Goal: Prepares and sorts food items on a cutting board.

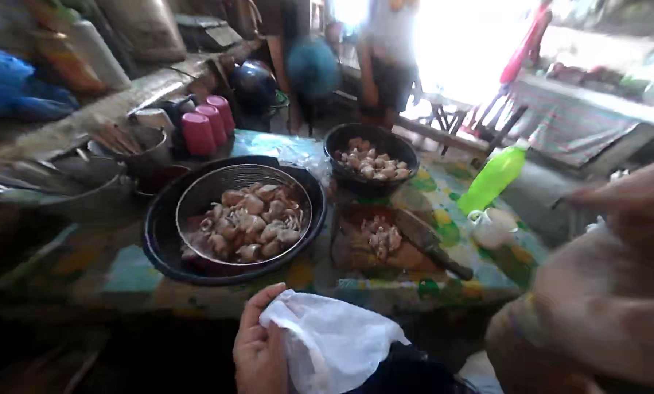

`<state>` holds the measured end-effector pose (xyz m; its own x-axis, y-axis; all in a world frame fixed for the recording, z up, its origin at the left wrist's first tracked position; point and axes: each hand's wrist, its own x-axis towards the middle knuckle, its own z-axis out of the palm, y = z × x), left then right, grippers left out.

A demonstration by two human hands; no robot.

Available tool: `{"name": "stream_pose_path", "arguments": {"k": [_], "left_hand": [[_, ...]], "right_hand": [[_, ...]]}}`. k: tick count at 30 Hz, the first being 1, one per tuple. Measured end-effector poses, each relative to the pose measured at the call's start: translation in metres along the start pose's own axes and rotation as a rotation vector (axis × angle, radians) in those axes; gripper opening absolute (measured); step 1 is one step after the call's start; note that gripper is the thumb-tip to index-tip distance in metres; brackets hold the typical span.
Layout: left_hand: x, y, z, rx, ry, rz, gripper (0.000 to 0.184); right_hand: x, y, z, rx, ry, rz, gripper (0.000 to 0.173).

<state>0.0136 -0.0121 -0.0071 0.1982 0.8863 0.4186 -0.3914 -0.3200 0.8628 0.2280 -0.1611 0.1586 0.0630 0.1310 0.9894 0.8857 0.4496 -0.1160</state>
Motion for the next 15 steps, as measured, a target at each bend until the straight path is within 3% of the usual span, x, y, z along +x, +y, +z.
{"name": "stream_pose_path", "arguments": {"k": [3, 5, 6, 10, 13, 15], "left_hand": [[0.008, -0.009, 0.039, 0.002, 0.035, -0.078, 0.026], [0.009, -0.017, 0.072, 0.022, -0.085, -0.095, 0.027], [0.011, -0.019, 0.089, 0.018, -0.164, -0.081, 0.030], [0.010, -0.022, 0.133, 0.079, -0.446, -0.061, 0.032], [0.013, -0.034, 0.144, 0.197, -0.599, -0.146, 0.021], [0.016, -0.047, 0.147, 0.222, -0.718, -0.270, 0.024]], "right_hand": [[-0.036, -0.001, 0.031, 0.048, -0.328, 0.103, 0.040], [-0.080, 0.004, 0.025, -0.048, -0.533, 0.269, 0.065], [-0.097, 0.011, 0.020, -0.143, -0.586, 0.324, 0.068], [-0.147, 0.052, -0.022, -0.463, -0.593, 0.458, 0.028], [-0.147, 0.071, -0.067, -0.198, -0.535, 0.891, 0.024], [-0.142, 0.076, -0.083, 0.126, -0.368, 1.258, 0.015]]}}
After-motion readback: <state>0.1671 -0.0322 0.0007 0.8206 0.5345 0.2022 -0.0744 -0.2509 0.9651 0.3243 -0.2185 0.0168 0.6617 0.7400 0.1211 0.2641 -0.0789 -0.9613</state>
